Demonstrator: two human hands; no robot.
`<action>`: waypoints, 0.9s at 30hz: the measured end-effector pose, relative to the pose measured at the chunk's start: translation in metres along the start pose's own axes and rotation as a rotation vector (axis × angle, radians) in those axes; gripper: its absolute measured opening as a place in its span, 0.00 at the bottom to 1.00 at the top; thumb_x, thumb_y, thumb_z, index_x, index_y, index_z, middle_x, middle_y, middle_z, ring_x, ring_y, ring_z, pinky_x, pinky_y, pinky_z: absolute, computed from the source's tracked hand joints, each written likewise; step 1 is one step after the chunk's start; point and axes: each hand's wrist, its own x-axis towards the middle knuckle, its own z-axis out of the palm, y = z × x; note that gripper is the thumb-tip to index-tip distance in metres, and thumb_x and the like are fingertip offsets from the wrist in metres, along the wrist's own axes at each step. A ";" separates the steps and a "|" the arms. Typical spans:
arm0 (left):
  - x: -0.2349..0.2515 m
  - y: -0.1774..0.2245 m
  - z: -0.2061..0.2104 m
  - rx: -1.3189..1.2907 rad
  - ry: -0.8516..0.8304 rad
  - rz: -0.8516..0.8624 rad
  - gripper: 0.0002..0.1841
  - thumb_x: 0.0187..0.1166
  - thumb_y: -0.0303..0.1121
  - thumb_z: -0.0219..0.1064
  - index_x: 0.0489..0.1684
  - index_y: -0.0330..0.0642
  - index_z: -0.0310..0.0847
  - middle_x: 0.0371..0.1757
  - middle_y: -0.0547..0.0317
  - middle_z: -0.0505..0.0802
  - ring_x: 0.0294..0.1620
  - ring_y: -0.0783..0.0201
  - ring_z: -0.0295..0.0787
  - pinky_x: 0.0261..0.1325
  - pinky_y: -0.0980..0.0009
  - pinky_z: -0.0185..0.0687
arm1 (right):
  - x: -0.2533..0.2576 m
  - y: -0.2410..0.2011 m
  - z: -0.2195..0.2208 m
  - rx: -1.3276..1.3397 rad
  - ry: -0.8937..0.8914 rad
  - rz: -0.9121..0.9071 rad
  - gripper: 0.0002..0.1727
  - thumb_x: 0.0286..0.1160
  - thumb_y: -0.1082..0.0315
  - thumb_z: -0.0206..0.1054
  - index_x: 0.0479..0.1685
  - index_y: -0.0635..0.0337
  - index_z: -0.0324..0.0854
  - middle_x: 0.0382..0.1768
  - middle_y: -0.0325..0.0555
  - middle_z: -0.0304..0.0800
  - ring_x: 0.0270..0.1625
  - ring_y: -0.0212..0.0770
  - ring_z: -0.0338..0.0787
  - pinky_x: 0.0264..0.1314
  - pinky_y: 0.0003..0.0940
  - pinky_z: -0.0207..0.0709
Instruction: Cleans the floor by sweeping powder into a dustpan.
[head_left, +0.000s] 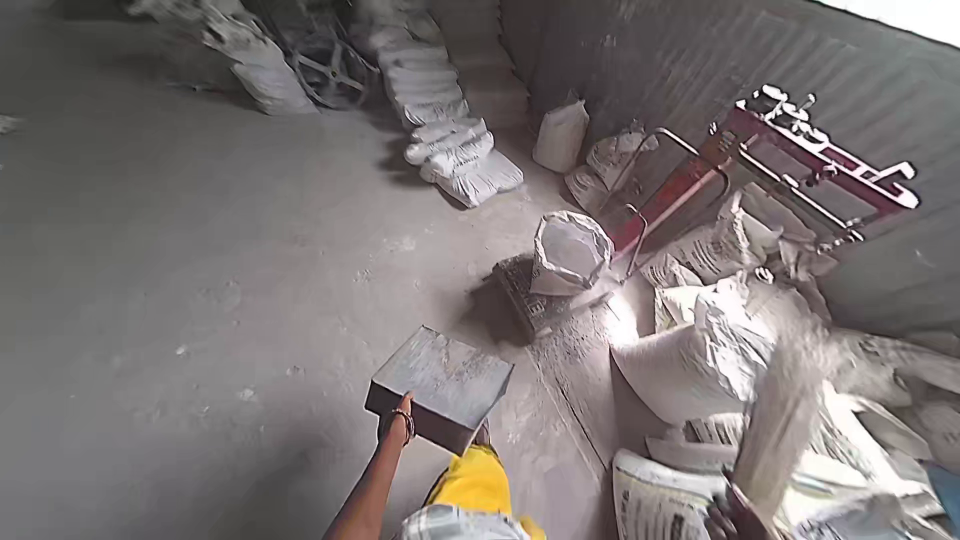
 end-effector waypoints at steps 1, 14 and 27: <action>0.005 -0.001 0.011 -0.018 0.004 -0.017 0.34 0.92 0.49 0.52 0.83 0.24 0.60 0.83 0.26 0.70 0.84 0.36 0.66 0.81 0.38 0.63 | 0.018 0.002 0.003 -0.011 0.026 0.040 0.09 0.91 0.65 0.53 0.49 0.52 0.79 0.24 0.28 0.87 0.23 0.24 0.84 0.27 0.22 0.81; 0.064 -0.022 0.194 0.168 0.026 -0.191 0.38 0.84 0.37 0.67 0.88 0.28 0.52 0.84 0.26 0.68 0.84 0.34 0.66 0.79 0.37 0.68 | 0.224 0.088 -0.040 -0.898 -0.025 0.460 0.20 0.79 0.72 0.68 0.65 0.71 0.72 0.27 0.48 0.83 0.22 0.36 0.80 0.26 0.34 0.77; 0.303 -0.222 0.414 0.129 0.112 -0.238 0.35 0.80 0.27 0.67 0.87 0.29 0.56 0.81 0.26 0.71 0.77 0.34 0.73 0.71 0.36 0.74 | 0.724 0.294 0.015 -2.211 -0.183 0.356 0.34 0.79 0.66 0.68 0.83 0.67 0.64 0.70 0.73 0.81 0.74 0.70 0.81 0.71 0.68 0.74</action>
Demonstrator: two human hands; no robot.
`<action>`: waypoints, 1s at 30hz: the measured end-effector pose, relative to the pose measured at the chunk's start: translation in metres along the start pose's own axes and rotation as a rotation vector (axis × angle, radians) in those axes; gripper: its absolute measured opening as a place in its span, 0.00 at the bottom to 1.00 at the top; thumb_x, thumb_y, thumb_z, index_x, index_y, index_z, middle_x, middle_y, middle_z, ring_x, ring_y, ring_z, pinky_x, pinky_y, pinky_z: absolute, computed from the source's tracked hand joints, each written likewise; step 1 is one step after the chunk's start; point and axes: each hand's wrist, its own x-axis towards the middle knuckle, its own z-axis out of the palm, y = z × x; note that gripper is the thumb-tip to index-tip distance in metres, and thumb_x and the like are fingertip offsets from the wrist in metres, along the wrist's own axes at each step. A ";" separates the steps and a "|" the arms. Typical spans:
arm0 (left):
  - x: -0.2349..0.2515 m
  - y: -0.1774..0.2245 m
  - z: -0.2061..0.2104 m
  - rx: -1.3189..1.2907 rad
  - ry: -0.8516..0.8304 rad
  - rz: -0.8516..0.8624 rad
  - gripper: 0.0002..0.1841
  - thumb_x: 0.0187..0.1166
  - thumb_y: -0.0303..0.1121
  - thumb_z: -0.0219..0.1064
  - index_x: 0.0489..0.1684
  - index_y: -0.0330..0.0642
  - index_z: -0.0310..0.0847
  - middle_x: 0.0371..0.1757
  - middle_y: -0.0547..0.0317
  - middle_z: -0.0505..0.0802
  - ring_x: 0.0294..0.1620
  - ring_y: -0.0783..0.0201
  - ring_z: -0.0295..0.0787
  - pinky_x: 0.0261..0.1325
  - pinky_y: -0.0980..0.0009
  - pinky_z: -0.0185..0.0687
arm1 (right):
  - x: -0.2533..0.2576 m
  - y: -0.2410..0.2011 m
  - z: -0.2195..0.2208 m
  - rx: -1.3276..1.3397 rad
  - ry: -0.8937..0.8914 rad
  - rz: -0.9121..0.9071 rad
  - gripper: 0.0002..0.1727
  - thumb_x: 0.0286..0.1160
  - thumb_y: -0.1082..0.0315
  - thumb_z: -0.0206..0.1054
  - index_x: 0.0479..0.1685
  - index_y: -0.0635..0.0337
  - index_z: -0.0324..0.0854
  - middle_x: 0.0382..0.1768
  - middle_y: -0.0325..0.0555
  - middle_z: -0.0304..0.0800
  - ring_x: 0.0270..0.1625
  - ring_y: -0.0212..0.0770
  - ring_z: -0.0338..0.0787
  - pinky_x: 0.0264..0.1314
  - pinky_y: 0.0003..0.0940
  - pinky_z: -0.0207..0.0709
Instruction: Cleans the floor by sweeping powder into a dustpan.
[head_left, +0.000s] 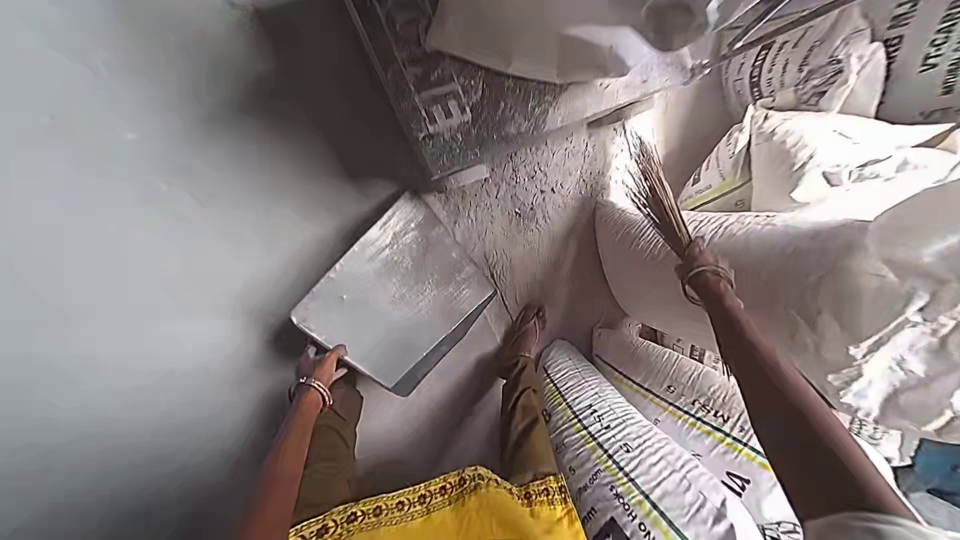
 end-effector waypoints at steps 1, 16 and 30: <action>0.005 -0.001 0.008 0.022 0.014 0.015 0.34 0.81 0.28 0.66 0.86 0.28 0.57 0.81 0.27 0.71 0.78 0.34 0.72 0.72 0.35 0.72 | 0.023 -0.017 0.008 -0.048 0.000 -0.017 0.32 0.78 0.67 0.69 0.81 0.67 0.65 0.69 0.74 0.82 0.73 0.72 0.82 0.68 0.70 0.75; 0.054 0.081 0.029 0.298 -0.029 0.042 0.30 0.94 0.41 0.52 0.82 0.19 0.59 0.81 0.19 0.69 0.86 0.30 0.61 0.84 0.36 0.52 | -0.164 -0.098 0.144 -0.009 -0.632 -0.295 0.50 0.73 0.74 0.70 0.94 0.61 0.42 0.70 0.69 0.81 0.67 0.63 0.88 0.69 0.58 0.79; 0.045 0.068 0.027 0.322 -0.063 0.030 0.30 0.96 0.42 0.46 0.79 0.17 0.62 0.79 0.17 0.71 0.85 0.29 0.63 0.83 0.36 0.53 | -0.121 0.027 0.030 -0.286 -0.124 -0.086 0.37 0.86 0.69 0.58 0.94 0.57 0.49 0.61 0.75 0.86 0.64 0.75 0.87 0.64 0.69 0.77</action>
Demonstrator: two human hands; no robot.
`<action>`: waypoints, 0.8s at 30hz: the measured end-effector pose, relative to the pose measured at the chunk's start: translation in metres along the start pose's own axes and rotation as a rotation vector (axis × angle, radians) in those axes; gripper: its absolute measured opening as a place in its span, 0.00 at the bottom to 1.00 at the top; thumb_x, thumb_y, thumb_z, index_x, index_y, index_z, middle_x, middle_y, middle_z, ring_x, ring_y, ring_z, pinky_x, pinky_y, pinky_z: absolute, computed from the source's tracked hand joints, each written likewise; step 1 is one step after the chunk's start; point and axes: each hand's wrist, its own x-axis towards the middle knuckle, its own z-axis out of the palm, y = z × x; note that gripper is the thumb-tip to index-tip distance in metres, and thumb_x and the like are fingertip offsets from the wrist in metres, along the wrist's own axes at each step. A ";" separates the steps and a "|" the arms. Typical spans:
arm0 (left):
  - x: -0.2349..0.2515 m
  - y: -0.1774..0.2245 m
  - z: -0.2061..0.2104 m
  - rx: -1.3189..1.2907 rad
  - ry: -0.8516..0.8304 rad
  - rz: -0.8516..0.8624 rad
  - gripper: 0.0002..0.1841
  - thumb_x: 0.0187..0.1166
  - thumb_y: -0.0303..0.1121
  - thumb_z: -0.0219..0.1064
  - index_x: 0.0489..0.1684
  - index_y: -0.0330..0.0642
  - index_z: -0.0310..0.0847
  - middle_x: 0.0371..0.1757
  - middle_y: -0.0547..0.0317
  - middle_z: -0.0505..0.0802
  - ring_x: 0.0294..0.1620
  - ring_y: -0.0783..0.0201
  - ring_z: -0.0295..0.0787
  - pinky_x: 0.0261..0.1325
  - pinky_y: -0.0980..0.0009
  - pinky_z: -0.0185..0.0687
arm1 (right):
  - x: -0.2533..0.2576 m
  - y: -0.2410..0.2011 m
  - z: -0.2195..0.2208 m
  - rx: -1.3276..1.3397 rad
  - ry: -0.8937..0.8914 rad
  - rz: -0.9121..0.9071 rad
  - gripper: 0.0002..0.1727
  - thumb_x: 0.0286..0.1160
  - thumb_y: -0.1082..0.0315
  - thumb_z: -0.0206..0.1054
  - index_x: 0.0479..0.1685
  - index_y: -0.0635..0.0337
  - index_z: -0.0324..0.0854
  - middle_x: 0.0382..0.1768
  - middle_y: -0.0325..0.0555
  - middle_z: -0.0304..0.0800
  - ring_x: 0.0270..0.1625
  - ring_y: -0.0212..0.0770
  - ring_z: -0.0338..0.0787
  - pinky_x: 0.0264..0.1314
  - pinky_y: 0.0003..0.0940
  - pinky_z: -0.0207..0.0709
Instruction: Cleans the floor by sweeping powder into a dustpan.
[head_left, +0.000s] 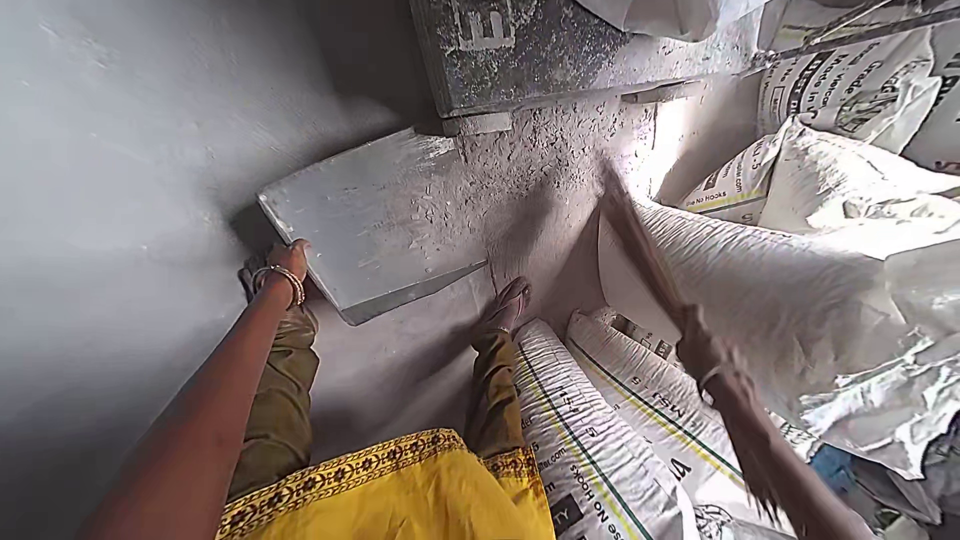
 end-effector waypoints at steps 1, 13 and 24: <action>-0.001 0.000 0.000 0.012 0.004 0.006 0.30 0.96 0.42 0.45 0.78 0.17 0.63 0.79 0.17 0.71 0.85 0.29 0.62 0.83 0.35 0.52 | 0.035 0.000 -0.026 0.030 0.092 0.015 0.37 0.83 0.70 0.63 0.91 0.61 0.53 0.62 0.77 0.84 0.65 0.76 0.85 0.65 0.71 0.75; -0.004 -0.005 0.000 -0.003 -0.015 0.024 0.30 0.97 0.43 0.40 0.82 0.21 0.61 0.84 0.20 0.66 0.88 0.28 0.57 0.84 0.32 0.50 | 0.033 -0.055 -0.024 -0.072 -0.067 -0.154 0.38 0.81 0.77 0.60 0.92 0.55 0.51 0.63 0.72 0.85 0.67 0.71 0.86 0.66 0.66 0.76; -0.005 -0.003 0.003 -0.015 0.047 0.006 0.30 0.96 0.43 0.42 0.83 0.23 0.61 0.84 0.22 0.67 0.88 0.32 0.57 0.85 0.36 0.49 | 0.072 -0.156 -0.044 -0.026 0.057 -0.308 0.35 0.85 0.74 0.59 0.91 0.62 0.50 0.63 0.78 0.82 0.66 0.78 0.85 0.62 0.71 0.77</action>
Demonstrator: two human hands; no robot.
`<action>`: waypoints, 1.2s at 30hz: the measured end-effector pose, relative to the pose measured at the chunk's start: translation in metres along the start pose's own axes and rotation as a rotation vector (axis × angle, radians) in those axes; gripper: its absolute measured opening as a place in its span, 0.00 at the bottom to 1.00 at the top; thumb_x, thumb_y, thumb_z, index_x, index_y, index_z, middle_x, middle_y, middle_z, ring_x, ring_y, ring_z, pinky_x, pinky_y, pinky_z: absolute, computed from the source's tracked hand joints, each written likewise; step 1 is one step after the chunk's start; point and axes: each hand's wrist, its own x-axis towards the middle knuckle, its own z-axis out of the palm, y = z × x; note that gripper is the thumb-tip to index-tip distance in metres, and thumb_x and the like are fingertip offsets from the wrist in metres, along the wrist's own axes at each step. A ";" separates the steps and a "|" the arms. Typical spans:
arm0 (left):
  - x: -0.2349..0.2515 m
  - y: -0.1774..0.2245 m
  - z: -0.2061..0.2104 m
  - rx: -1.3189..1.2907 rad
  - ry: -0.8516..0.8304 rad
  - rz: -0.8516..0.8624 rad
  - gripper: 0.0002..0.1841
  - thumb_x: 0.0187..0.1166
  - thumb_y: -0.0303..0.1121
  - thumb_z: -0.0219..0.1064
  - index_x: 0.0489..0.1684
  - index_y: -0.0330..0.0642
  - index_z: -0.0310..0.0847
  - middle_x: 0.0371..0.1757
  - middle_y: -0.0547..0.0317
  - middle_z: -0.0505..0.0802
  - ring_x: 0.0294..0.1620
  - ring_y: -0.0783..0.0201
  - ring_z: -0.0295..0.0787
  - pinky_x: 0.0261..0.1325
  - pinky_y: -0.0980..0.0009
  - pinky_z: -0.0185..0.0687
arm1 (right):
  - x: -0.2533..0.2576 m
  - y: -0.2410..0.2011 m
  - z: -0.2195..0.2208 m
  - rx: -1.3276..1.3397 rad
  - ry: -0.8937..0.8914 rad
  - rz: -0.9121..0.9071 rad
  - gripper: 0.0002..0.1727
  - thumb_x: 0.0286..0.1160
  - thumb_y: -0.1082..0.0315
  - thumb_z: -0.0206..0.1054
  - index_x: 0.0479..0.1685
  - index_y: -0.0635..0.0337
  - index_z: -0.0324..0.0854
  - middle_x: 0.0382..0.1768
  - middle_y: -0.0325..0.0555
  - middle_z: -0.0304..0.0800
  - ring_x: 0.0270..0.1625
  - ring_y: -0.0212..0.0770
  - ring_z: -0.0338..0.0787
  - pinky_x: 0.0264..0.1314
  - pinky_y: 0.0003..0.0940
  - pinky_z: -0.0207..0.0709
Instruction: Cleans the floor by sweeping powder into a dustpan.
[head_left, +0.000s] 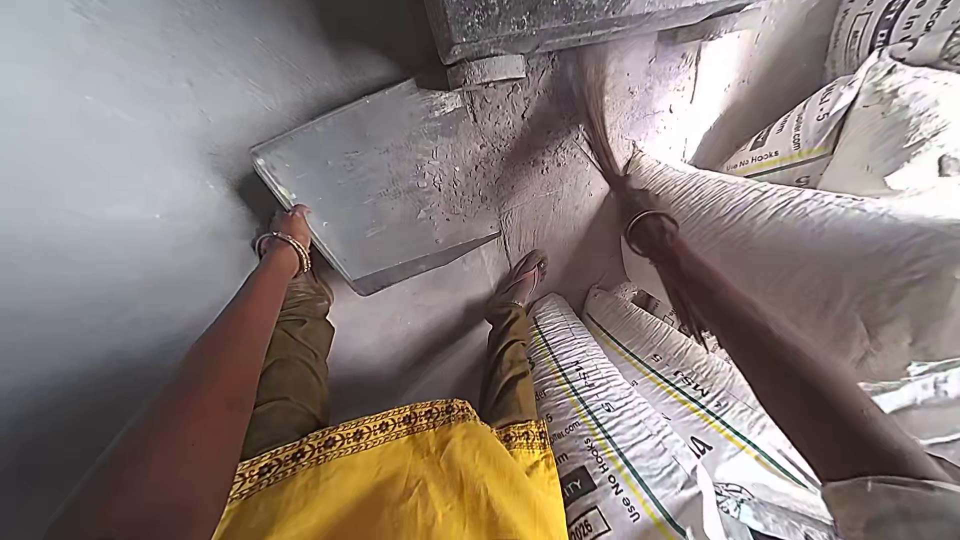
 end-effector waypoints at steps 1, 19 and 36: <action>0.005 0.000 0.002 0.008 0.008 0.002 0.29 0.97 0.42 0.42 0.83 0.22 0.61 0.84 0.22 0.68 0.89 0.33 0.58 0.85 0.37 0.49 | -0.011 -0.005 0.020 0.043 -0.031 -0.042 0.37 0.82 0.76 0.63 0.90 0.63 0.50 0.62 0.79 0.83 0.64 0.78 0.85 0.61 0.72 0.78; 0.003 0.002 0.000 0.211 -0.028 0.063 0.27 0.97 0.38 0.37 0.84 0.25 0.61 0.84 0.21 0.67 0.88 0.28 0.56 0.83 0.30 0.47 | -0.146 0.046 0.077 0.019 -0.244 0.176 0.35 0.90 0.71 0.50 0.96 0.55 0.44 0.64 0.70 0.86 0.63 0.70 0.89 0.63 0.64 0.79; -0.007 0.007 -0.002 0.180 -0.034 0.041 0.27 0.98 0.37 0.37 0.85 0.24 0.59 0.85 0.21 0.65 0.90 0.30 0.53 0.85 0.31 0.42 | -0.126 0.074 0.077 0.018 -0.215 0.210 0.36 0.89 0.71 0.50 0.96 0.57 0.40 0.63 0.70 0.86 0.65 0.68 0.88 0.67 0.63 0.78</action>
